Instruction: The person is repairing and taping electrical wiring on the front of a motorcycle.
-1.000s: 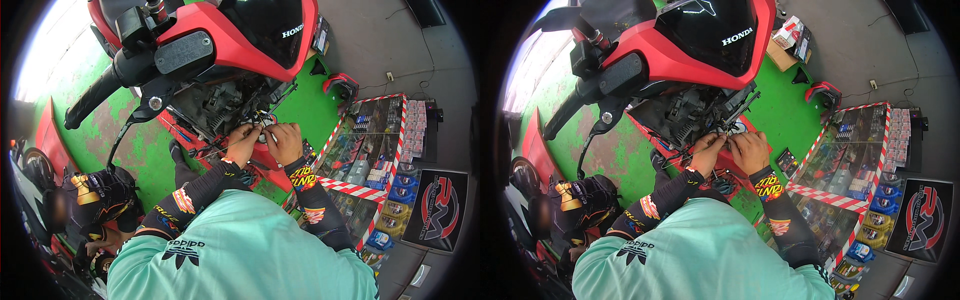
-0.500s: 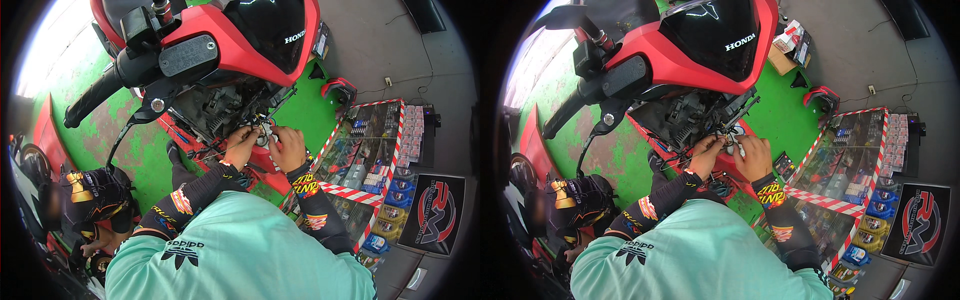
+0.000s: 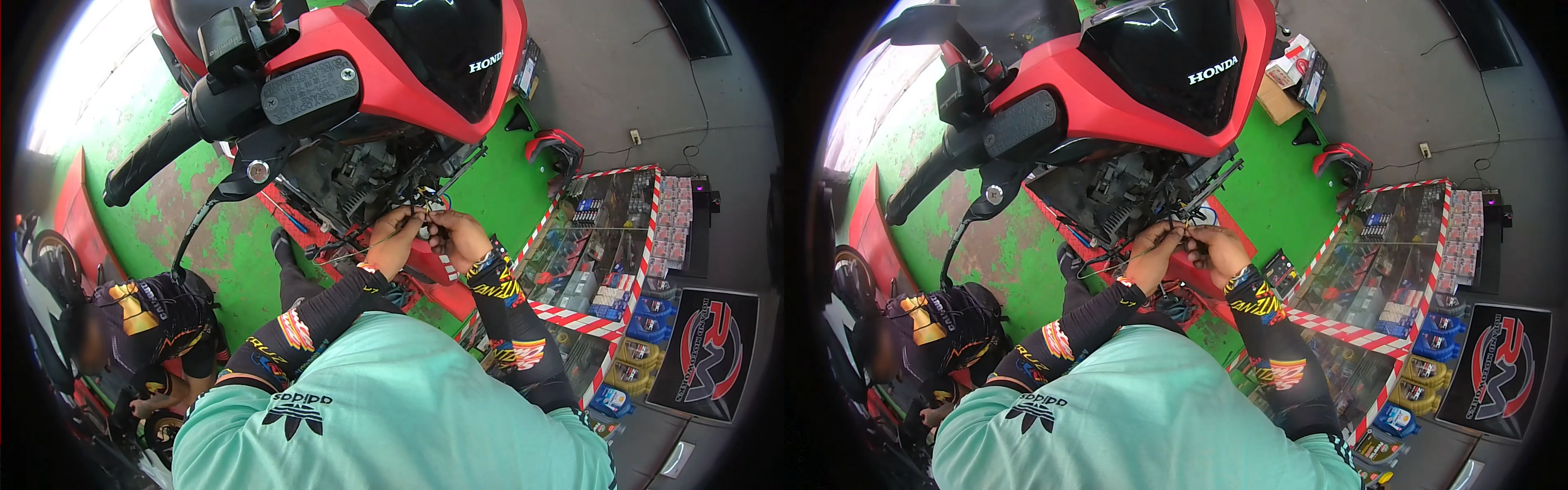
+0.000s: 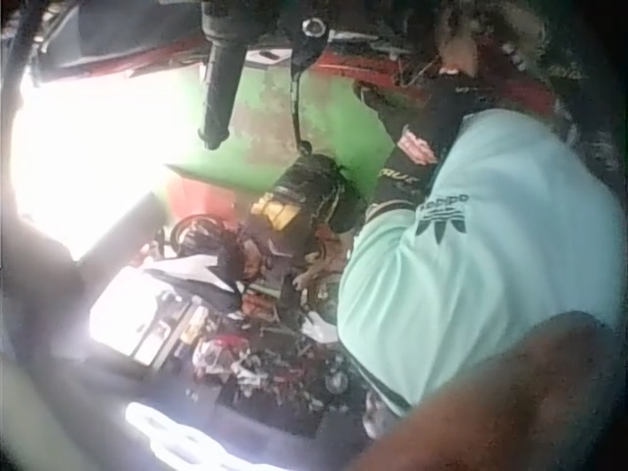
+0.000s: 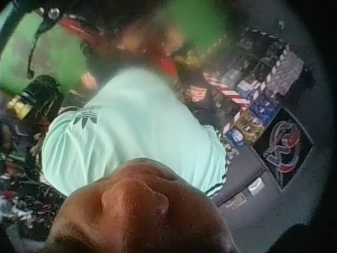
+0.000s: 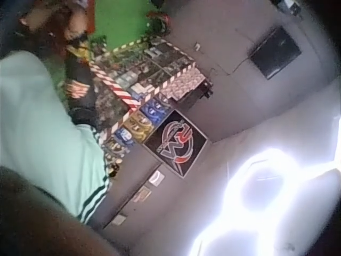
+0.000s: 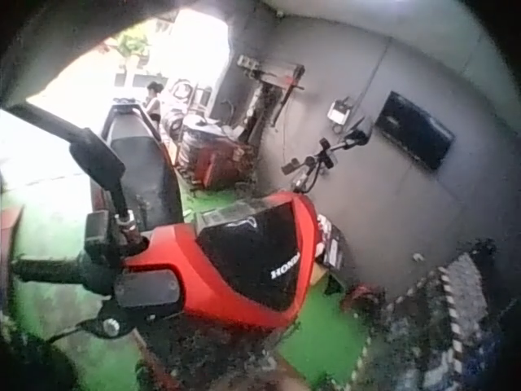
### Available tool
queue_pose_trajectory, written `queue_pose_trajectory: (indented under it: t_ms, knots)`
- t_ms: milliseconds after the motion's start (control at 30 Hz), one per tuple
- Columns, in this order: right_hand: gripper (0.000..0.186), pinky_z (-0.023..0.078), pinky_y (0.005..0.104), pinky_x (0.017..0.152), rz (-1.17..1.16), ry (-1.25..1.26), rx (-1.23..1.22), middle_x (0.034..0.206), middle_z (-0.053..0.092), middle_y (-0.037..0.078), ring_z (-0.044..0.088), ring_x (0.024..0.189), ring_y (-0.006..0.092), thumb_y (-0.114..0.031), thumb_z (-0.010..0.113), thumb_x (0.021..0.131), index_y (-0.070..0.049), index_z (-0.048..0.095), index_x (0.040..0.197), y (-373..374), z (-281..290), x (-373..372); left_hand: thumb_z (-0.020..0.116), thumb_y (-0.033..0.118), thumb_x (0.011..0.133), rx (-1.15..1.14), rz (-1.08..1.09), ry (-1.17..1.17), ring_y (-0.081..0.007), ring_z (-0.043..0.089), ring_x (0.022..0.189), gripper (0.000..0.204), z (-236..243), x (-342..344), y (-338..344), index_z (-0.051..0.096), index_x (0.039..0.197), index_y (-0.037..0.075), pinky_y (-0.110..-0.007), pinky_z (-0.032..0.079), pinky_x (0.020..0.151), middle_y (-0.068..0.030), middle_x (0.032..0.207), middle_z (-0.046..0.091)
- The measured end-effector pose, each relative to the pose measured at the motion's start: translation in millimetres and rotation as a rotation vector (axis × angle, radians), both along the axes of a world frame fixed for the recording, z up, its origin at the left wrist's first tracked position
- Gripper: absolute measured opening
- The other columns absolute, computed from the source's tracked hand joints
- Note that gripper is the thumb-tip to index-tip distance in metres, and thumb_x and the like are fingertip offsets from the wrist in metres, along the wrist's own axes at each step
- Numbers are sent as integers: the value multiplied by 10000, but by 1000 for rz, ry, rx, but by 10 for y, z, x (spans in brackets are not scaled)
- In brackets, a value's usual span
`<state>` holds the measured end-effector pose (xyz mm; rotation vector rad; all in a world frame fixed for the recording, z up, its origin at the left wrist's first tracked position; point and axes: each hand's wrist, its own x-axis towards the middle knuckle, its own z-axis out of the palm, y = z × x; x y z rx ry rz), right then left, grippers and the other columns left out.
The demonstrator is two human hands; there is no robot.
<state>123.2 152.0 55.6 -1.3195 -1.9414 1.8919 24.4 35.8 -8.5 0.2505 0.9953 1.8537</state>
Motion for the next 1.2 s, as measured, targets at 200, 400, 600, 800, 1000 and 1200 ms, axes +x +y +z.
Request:
queue_pose_trajectory:
  t_ms: [200,400,600,800,1000,1200]
  knots:
    - [173,477,405,710,183,-143,920,838,684,94,645,720,298,-203,654,966,-48,714,1014,-164,296,15,611,112,1034,-42,26,-5,-75,646,928,182,6,-1,-12,701,1119,-23,-240,499,846,-26,1023,729]
    - [138,454,376,848,514,-100,1368,840,697,90,660,845,288,-125,747,845,-62,728,966,-141,387,-76,619,114,1030,-42,17,20,-69,635,915,191,-33,4,-7,704,1130,-24,-238,496,841,-23,1005,723]
    - [111,463,378,739,376,-133,994,807,677,69,638,752,262,-141,682,924,-40,703,968,-99,162,-40,603,115,1039,-37,28,46,-69,632,898,190,-42,7,-24,700,1128,-21,-239,493,829,-20,992,720]
    - [250,482,342,701,4,-91,32,830,702,60,633,749,164,-187,563,1026,2,717,975,-94,192,-80,600,119,1041,7,-18,-10,-72,635,903,192,-25,-26,-32,696,1134,-18,-243,495,843,-24,1002,722]
    - [134,433,416,793,479,-63,1345,879,683,76,644,856,284,-145,722,856,-91,711,978,-150,460,-56,606,123,1041,-34,22,50,-68,632,891,186,-31,-39,-26,696,1126,-15,-237,492,831,-10,986,717]
    - [92,448,361,753,626,-66,1406,820,676,75,629,778,243,-125,719,889,-65,711,958,-81,343,-116,593,113,1044,-46,13,64,-61,624,874,182,18,-48,-32,694,1119,-19,-237,496,811,-6,966,706]
